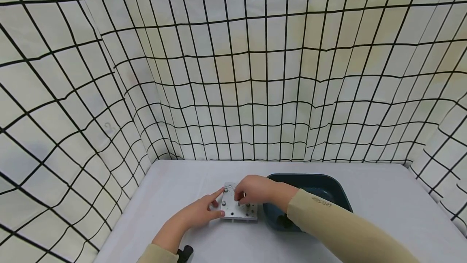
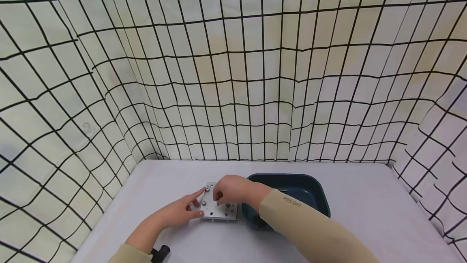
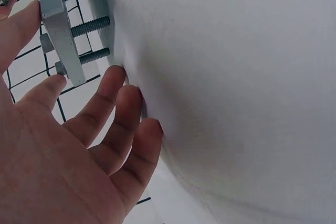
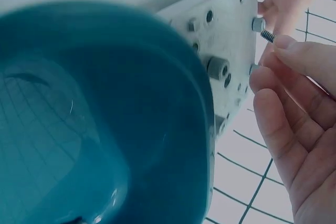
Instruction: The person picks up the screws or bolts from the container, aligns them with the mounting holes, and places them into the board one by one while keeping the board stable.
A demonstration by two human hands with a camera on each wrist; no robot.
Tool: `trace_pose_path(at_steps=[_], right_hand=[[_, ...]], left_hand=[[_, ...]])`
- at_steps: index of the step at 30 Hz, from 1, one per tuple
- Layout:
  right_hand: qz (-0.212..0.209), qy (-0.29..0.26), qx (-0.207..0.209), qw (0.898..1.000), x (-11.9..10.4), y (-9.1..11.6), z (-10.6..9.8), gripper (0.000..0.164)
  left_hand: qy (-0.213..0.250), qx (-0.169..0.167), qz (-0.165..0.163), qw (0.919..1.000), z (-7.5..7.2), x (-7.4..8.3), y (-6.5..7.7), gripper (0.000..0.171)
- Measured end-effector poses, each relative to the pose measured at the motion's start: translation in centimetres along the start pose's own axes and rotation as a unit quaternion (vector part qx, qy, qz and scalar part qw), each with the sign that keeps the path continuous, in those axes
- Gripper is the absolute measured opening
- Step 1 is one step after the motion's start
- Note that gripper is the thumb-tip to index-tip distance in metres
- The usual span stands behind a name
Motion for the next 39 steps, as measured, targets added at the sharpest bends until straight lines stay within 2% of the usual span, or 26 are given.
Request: trace_pose_path(at_steps=[15,25,39], right_hand=[[-0.015,0.025,-0.028,0.999,-1.9,-1.7,1.4,0.005],[-0.002,0.036,-0.038,0.999,-1.9,-2.0,2.5,0.005],[-0.012,0.048,-0.046,0.998,-1.9,-2.3,2.9,0.009]], left_hand=[[0.009,-0.006,0.015,0.9998,-0.1,-0.1,-0.1,0.083],[0.011,-0.011,0.011,0.9998,0.0,-0.3,-0.3,0.082],[0.012,-0.006,0.009,0.9999,-0.2,-0.2,-0.1,0.082]])
Point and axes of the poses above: each hand's wrist, its own y-axis away from the middle knuckle, its own z-axis out of the palm, x = y × z, the point moved 8 cm from there along -y, towards the middle knuckle, and after that the axes turned 9 degrees about -z, right-handed, at the moved point
